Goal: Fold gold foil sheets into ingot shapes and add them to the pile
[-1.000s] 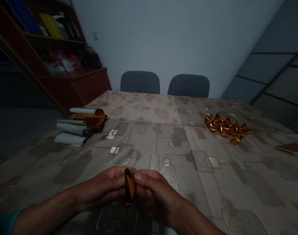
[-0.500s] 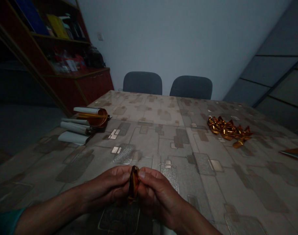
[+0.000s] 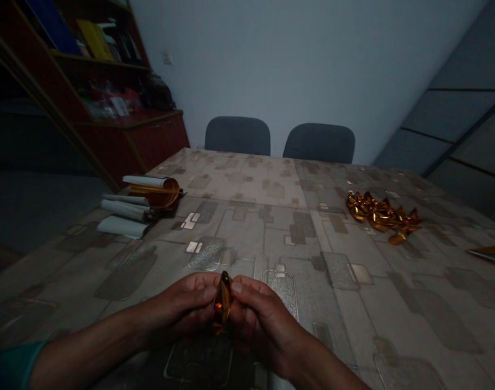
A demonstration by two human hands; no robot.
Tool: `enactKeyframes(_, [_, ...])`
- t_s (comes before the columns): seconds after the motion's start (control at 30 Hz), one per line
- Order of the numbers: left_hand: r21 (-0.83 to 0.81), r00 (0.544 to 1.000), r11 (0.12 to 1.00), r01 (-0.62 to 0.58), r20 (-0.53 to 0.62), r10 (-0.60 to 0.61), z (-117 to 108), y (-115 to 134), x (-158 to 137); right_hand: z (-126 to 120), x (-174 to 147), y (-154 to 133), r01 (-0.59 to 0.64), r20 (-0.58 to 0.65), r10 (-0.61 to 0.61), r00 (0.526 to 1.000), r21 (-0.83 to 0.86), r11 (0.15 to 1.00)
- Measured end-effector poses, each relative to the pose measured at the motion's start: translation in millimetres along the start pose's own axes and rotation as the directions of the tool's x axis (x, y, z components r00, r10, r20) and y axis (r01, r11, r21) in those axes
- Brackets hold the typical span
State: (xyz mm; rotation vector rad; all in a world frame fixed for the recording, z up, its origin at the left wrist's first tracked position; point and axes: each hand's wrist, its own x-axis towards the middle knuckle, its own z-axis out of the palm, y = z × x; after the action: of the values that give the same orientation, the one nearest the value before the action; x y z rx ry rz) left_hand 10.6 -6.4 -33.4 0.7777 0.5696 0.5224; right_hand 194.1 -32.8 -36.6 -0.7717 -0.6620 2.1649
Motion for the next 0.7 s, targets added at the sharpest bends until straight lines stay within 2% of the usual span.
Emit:
enactKeyframes(0.13, [-0.030, 1.000, 1.000, 0.008, -0.018, -0.009, -1.5, 0.3, 0.9, 3.0, -0.6, -2.5, -0.006, -0.037, 0.007, 0.999, 0.025, 1.000])
enactKeyframes(0.43, [-0.051, 0.999, 0.998, 0.041, -0.015, -0.042, -3.8, 0.6, 0.8, -1.2, 0.6, -0.5, 0.034, 0.049, -0.035, 0.998, 0.020, 0.999])
enactKeyframes(0.7, [-0.088, 0.999, 0.996, 0.031, -0.020, -0.033, -3.7, 1.6, 2.9, 3.5, 0.6, -4.2, 0.029, -0.001, -0.029, 1.000, -0.010, 1.000])
